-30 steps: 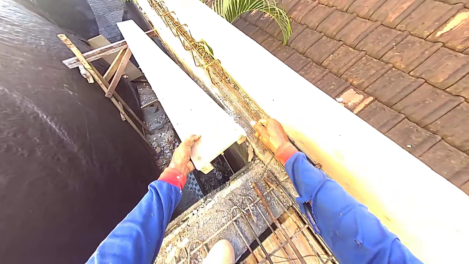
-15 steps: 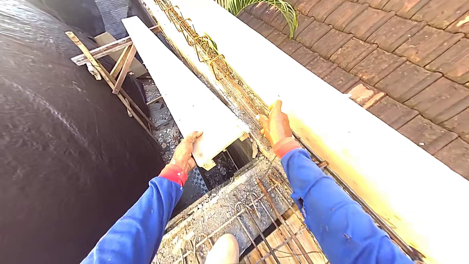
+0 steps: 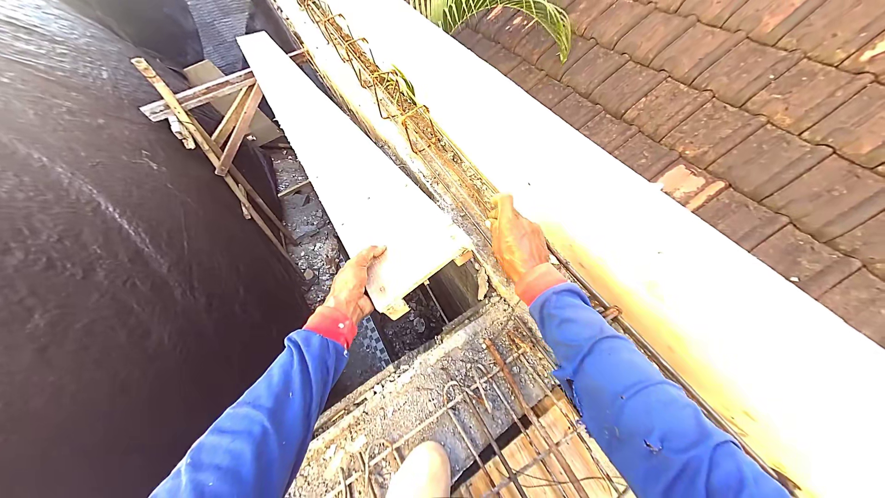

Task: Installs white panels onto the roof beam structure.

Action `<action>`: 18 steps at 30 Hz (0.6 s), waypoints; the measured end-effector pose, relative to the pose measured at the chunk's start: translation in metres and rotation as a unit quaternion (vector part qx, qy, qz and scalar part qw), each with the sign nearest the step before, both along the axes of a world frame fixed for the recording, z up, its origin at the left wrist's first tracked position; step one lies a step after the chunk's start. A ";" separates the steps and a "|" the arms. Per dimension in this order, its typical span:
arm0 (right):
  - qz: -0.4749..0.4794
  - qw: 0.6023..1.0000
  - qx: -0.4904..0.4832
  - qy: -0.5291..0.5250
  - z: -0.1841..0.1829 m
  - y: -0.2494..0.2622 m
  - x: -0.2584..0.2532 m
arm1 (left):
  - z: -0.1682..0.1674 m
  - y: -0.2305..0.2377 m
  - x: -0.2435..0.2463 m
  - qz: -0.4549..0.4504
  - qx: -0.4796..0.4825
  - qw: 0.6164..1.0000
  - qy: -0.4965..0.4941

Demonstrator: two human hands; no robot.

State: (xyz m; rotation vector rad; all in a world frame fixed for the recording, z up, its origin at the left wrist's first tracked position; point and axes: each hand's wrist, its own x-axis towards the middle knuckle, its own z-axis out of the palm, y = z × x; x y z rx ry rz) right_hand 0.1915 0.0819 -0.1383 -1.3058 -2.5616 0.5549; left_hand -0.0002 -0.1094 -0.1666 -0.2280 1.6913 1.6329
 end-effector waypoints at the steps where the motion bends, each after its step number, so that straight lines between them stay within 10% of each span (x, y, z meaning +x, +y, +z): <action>1: -0.013 1.000 -0.006 -0.014 0.003 0.000 -0.001 | 0.000 0.000 0.000 -0.001 0.000 1.000 -0.001; 18: 0.079 0.964 -0.103 -0.231 0.043 0.020 -0.034 | 0.009 -0.002 0.000 -0.015 0.005 1.000 -0.004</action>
